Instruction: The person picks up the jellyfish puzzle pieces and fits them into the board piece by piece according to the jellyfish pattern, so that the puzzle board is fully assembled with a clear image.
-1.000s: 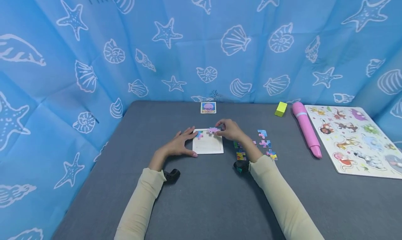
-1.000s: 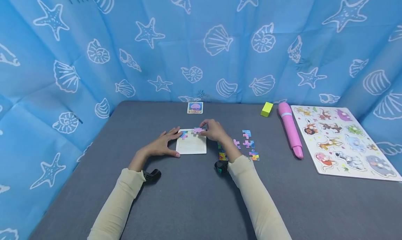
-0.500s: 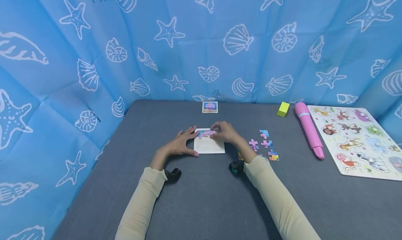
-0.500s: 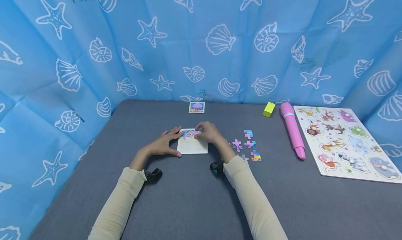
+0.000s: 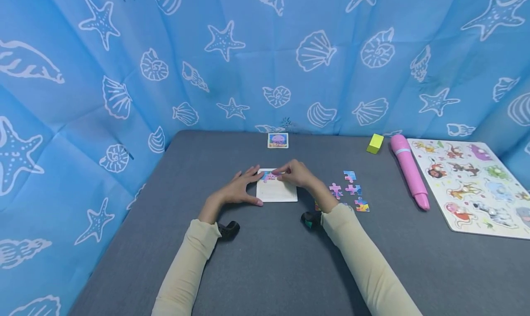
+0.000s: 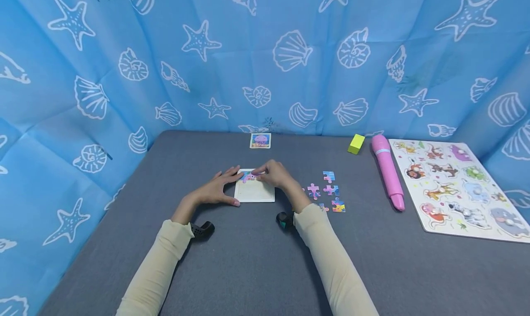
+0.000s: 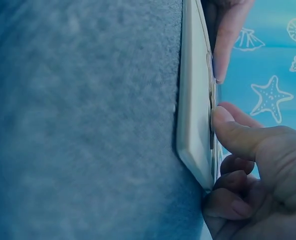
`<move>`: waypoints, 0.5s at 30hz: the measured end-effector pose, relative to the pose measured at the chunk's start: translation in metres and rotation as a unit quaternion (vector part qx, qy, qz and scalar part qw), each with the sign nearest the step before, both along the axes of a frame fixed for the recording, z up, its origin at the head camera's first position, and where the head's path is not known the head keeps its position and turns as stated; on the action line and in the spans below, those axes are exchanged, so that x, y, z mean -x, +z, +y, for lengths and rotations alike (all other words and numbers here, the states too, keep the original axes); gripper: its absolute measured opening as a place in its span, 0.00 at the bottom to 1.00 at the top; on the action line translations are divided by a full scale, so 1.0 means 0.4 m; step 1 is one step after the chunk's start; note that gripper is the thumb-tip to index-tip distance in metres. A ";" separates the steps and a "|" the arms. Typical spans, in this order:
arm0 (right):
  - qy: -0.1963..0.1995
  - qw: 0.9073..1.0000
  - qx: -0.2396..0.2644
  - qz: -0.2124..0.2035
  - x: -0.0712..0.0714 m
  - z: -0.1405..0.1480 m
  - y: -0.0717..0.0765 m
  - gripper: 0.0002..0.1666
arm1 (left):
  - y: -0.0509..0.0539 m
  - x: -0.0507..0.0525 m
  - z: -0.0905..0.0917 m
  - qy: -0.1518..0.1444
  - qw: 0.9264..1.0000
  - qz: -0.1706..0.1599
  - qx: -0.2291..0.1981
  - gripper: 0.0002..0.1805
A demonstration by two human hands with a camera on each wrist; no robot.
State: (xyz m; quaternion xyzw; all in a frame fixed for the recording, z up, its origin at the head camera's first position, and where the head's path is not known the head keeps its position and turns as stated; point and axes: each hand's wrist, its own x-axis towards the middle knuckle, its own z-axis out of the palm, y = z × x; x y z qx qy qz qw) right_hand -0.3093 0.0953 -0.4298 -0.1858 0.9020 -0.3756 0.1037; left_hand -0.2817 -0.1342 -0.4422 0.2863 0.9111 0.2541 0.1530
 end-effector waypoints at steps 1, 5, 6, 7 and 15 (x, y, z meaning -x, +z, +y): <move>0.000 1.000 -0.001 -0.001 0.001 0.001 -0.001 0.13 | 0.000 0.000 0.001 -0.001 1.000 0.000 0.000 0.53; -0.006 1.000 -0.001 -0.012 0.003 0.002 0.000 0.13 | 0.000 -0.001 0.003 -0.004 1.000 -0.001 -0.003 0.53; -0.008 1.000 -0.003 -0.014 0.003 0.002 0.000 0.13 | 0.000 -0.001 0.003 -0.004 1.000 -0.002 -0.003 0.53; -0.011 1.000 -0.003 -0.015 0.004 0.002 0.001 0.13 | 0.000 -0.001 0.004 -0.003 1.000 -0.003 -0.004 0.53; -0.035 0.999 0.020 -0.033 0.004 0.001 0.001 0.15 | 0.002 0.000 0.002 0.002 1.000 0.000 -0.004 0.53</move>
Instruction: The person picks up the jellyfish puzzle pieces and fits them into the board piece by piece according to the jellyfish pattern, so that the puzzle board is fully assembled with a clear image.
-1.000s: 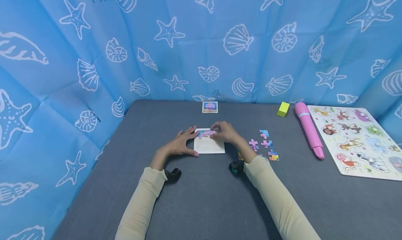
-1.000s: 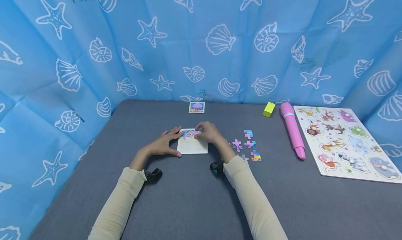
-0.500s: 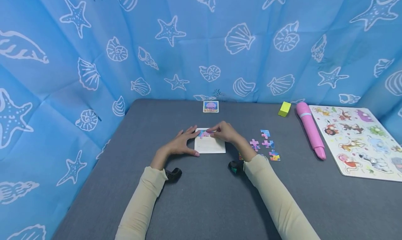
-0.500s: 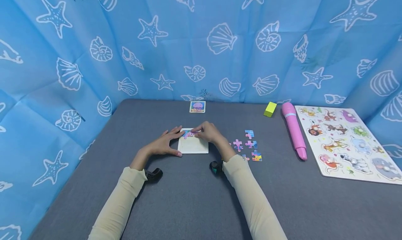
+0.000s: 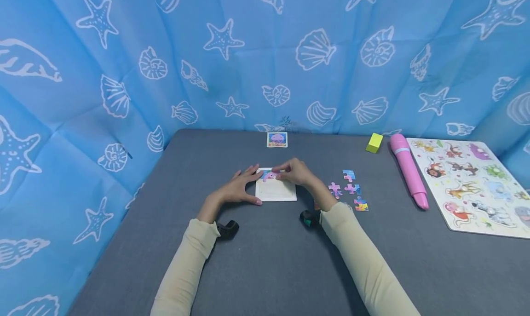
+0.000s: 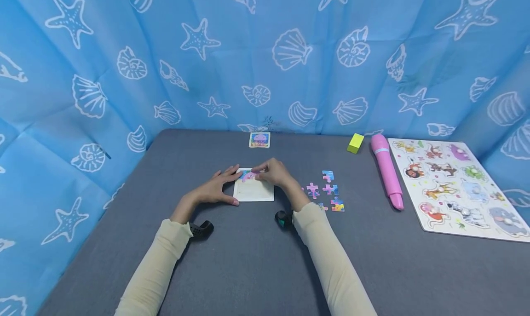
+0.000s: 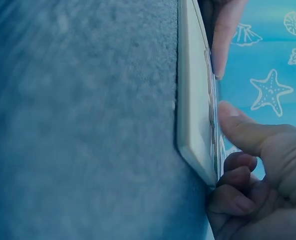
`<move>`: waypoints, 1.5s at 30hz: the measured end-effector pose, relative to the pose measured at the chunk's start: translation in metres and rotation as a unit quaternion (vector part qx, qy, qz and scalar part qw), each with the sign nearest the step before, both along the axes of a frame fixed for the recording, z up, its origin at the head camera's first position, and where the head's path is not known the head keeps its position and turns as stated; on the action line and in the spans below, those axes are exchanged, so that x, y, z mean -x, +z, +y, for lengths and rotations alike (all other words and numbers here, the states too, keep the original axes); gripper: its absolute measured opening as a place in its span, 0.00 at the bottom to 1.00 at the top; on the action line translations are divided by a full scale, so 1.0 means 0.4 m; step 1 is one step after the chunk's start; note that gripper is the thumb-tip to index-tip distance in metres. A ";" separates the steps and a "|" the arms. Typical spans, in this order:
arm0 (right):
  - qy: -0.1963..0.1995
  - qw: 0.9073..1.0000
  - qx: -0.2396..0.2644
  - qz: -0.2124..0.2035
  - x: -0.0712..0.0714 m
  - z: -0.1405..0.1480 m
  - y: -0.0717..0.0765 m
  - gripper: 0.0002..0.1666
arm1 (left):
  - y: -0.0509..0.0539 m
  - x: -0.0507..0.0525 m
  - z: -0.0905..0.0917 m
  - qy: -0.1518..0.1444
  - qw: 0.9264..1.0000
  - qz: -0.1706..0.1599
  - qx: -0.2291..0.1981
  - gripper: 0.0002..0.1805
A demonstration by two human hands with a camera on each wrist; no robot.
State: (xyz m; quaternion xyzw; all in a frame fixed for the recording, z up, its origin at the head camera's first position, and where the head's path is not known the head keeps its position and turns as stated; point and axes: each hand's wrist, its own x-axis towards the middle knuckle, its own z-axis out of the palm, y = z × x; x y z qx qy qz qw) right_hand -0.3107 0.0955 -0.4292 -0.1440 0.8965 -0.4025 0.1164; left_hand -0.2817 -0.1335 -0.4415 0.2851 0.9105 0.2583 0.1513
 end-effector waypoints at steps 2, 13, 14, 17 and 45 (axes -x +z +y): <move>-0.003 1.000 0.022 -0.006 -0.002 0.009 0.002 0.16 | 0.000 0.000 -0.001 -0.006 1.000 0.004 -0.003 0.53; -0.049 0.995 0.068 0.049 -0.033 0.186 0.056 0.23 | -0.002 -0.001 0.001 -0.011 1.000 0.012 -0.004 0.55; -0.057 0.995 0.065 0.054 -0.038 0.213 0.058 0.23 | -0.001 -0.002 0.001 -0.010 1.000 0.012 -0.007 0.55; -0.081 0.993 0.052 0.064 -0.050 0.292 0.057 0.23 | 0.005 -0.002 0.006 -0.006 1.000 0.014 -0.013 0.55; -0.107 0.993 -0.056 -0.010 -0.096 0.487 0.010 0.25 | -0.002 0.007 0.041 -0.014 1.000 0.010 0.010 0.54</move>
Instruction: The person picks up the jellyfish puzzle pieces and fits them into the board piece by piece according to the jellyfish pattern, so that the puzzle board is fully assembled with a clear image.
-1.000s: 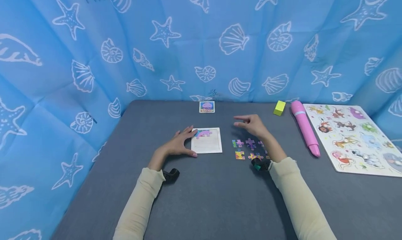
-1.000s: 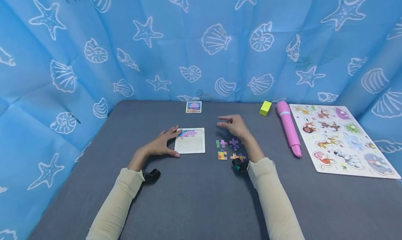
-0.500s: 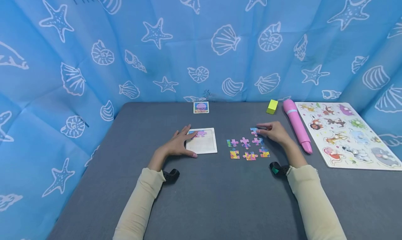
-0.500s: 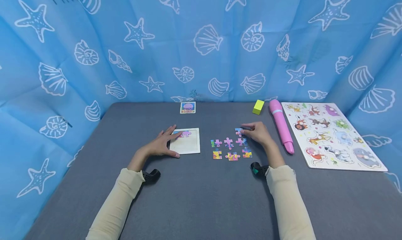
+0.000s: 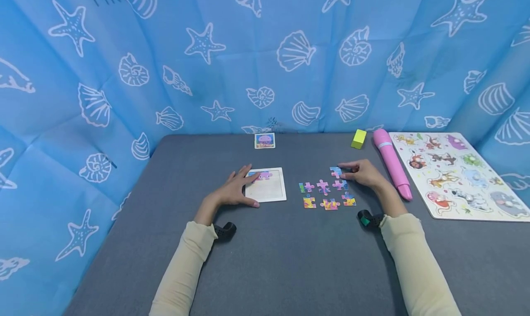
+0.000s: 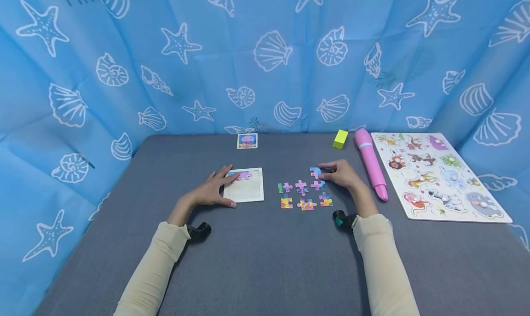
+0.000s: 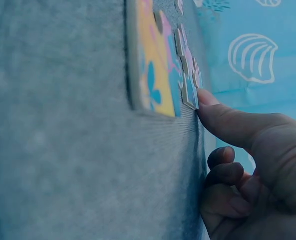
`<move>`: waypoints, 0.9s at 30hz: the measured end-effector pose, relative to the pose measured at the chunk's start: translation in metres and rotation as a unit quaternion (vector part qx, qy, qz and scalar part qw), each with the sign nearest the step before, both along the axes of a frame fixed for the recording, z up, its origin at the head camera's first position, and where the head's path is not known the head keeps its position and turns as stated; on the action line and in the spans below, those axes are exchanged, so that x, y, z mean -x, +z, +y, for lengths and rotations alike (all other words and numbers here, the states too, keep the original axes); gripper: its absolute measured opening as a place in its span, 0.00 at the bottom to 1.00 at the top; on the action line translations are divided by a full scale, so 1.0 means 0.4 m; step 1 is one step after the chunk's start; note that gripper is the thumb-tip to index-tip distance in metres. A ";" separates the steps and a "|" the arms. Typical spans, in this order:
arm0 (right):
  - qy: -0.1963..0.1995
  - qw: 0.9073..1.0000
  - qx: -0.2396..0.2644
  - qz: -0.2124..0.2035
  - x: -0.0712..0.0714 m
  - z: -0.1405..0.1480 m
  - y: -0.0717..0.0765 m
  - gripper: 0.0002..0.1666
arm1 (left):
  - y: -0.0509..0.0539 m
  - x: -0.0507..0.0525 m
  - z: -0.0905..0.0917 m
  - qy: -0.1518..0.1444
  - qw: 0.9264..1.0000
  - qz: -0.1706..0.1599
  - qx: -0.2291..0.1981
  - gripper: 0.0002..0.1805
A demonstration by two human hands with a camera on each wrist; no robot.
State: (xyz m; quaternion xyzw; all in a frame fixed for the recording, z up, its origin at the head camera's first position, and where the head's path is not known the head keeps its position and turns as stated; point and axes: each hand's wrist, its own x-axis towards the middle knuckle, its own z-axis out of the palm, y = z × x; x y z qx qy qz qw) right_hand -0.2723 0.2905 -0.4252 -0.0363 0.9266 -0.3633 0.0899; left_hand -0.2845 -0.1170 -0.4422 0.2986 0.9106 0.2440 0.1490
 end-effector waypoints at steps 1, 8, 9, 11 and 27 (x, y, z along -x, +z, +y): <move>0.000 1.000 -0.001 0.002 0.001 0.000 0.000 0.24 | 0.000 0.000 0.000 0.001 1.000 -0.001 0.000 0.54; 0.011 1.000 -0.010 0.028 0.009 -0.002 -0.004 0.22 | 0.000 0.000 0.001 0.003 1.000 -0.002 0.002 0.54; 0.014 0.999 -0.012 0.031 0.010 -0.002 -0.004 0.22 | 0.000 0.000 0.001 0.003 1.000 -0.003 0.001 0.54; 0.019 0.999 -0.011 0.033 0.010 -0.001 -0.004 0.21 | 0.000 0.000 0.001 0.003 1.000 -0.003 0.001 0.54; 0.052 0.994 0.061 0.071 0.038 -0.108 0.026 0.19 | -0.004 0.003 0.001 0.006 1.000 -0.005 0.002 0.54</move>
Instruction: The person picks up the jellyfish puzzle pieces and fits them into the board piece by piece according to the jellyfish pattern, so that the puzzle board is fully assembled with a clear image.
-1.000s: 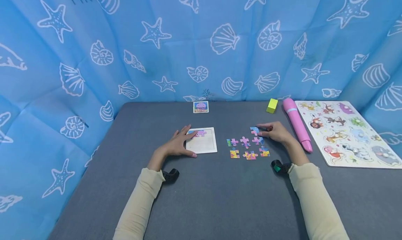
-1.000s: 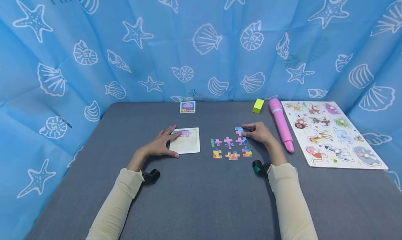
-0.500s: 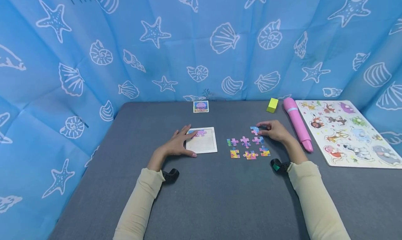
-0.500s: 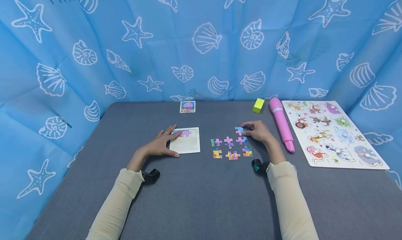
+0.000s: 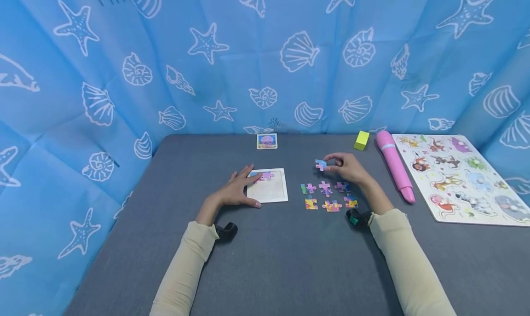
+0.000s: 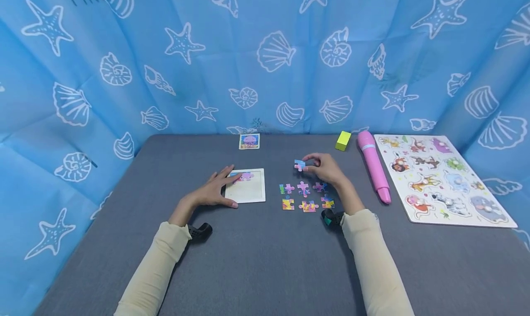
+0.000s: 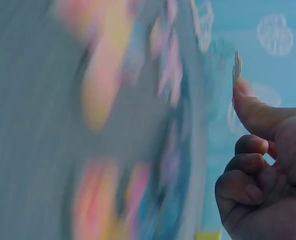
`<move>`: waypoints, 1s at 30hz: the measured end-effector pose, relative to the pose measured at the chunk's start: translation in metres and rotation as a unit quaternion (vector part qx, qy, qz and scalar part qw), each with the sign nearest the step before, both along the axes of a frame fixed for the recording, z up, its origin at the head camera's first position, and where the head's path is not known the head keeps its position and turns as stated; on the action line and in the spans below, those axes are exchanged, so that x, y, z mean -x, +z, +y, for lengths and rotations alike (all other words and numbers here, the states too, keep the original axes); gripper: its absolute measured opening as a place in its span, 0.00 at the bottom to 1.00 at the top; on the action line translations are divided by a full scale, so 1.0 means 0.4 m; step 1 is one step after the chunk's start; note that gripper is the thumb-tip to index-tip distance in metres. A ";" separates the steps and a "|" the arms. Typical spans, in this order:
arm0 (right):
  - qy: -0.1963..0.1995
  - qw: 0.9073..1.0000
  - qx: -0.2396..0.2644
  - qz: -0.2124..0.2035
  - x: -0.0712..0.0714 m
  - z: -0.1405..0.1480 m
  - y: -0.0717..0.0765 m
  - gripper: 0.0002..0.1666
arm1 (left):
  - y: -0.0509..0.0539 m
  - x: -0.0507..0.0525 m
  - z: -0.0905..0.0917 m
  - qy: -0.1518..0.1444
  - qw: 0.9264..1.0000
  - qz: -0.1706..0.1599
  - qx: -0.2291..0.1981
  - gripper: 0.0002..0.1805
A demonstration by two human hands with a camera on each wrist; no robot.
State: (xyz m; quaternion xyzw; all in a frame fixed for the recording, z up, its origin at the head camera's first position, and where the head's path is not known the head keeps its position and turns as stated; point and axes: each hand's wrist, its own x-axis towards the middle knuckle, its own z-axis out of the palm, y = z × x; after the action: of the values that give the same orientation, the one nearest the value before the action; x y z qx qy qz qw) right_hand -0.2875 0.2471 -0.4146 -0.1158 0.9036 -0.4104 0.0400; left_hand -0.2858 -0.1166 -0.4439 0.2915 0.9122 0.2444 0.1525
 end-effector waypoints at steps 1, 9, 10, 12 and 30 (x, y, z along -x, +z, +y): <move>0.010 1.000 0.002 0.004 0.004 -0.021 0.004 0.19 | 0.001 0.000 0.000 0.001 1.000 0.000 0.000 0.54; 0.055 0.998 -0.023 -0.007 0.019 -0.192 -0.008 0.16 | 0.000 -0.006 0.003 -0.002 1.000 -0.001 0.001 0.53; 0.059 0.998 -0.028 -0.005 0.020 -0.208 -0.012 0.16 | 0.000 -0.007 0.004 -0.005 1.000 0.000 -0.002 0.53; 0.059 0.997 -0.041 0.000 0.021 -0.234 -0.018 0.17 | -0.001 -0.007 0.006 -0.009 1.000 0.002 -0.005 0.53; 0.054 0.997 -0.047 -0.021 0.035 -0.299 -0.026 0.21 | 0.005 -0.001 -0.001 0.002 1.000 -0.004 0.011 0.53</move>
State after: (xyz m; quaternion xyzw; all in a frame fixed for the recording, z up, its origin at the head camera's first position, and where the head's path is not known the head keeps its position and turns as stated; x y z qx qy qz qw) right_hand -0.3016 0.1274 -0.4251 -0.1539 0.9132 -0.3671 0.0868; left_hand -0.2853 -0.1170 -0.4419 0.2868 0.9148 0.2355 0.1592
